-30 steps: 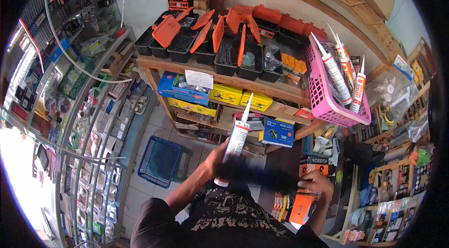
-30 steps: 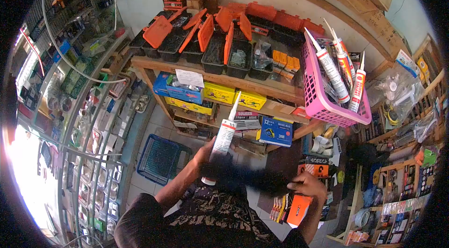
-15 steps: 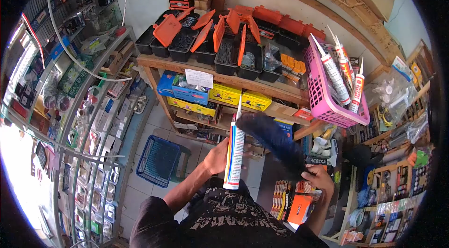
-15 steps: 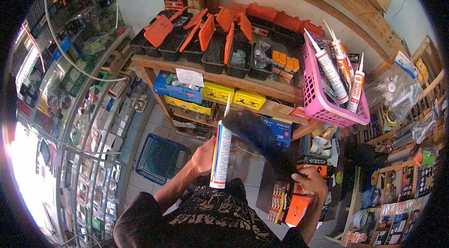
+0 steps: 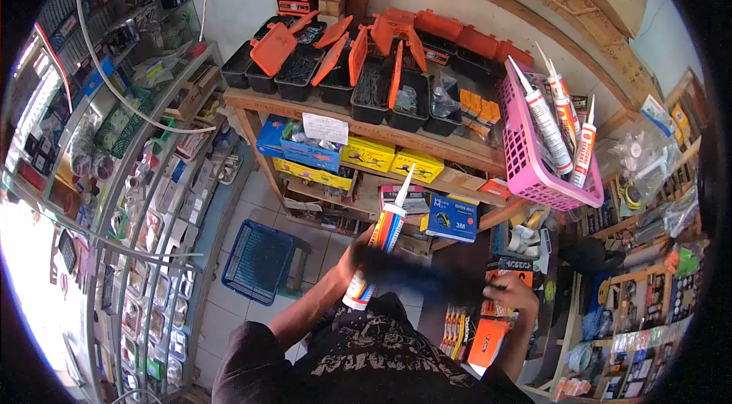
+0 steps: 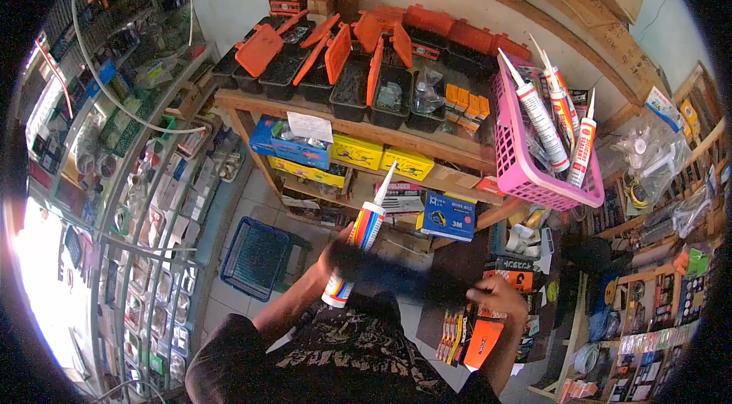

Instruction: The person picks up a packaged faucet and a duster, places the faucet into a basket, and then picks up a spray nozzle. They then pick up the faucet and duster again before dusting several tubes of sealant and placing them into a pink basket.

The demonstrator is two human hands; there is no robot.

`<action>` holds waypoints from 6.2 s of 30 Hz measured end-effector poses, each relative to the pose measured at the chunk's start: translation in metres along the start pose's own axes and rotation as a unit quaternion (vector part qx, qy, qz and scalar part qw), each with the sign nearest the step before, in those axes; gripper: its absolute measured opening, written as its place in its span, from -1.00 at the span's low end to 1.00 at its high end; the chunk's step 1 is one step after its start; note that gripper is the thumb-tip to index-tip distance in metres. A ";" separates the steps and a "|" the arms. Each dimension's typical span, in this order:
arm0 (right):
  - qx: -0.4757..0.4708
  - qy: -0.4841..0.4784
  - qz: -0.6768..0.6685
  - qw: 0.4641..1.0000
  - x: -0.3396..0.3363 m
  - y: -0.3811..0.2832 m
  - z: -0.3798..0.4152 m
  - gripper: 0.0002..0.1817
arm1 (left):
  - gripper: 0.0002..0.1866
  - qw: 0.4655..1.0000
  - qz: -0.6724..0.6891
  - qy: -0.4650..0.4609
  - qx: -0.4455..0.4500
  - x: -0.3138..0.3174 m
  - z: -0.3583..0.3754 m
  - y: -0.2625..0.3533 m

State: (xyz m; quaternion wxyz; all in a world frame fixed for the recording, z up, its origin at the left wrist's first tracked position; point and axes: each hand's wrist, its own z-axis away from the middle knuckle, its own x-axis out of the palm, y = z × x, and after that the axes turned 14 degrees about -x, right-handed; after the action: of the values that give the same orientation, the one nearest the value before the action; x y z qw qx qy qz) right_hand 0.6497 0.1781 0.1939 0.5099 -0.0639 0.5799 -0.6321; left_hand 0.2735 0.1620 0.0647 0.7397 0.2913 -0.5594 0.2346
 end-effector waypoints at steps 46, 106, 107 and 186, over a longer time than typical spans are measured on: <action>0.016 -0.011 -0.022 1.000 -0.007 -0.003 0.011 -0.56 | -0.44 0.990 0.087 -0.100 -0.050 0.014 0.018 -0.009; -0.040 0.168 -0.013 0.985 -0.018 -0.026 -0.017 -0.61 | -0.50 0.970 -0.244 -0.020 0.007 0.045 0.039 -0.039; -0.050 0.149 -0.008 0.988 -0.020 -0.033 -0.019 -0.63 | -0.50 0.969 -0.246 -0.020 0.008 0.041 0.038 -0.040; -0.103 0.068 0.124 0.985 -0.035 -0.096 -0.047 -0.68 | -0.50 0.985 -0.087 -0.109 0.100 0.034 0.076 -0.029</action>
State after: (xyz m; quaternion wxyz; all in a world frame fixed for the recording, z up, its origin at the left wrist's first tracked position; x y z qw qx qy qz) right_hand 0.5799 0.2163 0.2731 0.5339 -0.0006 0.6792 -0.5036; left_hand 0.2492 0.0892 0.1080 0.6589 0.4352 -0.5830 0.1915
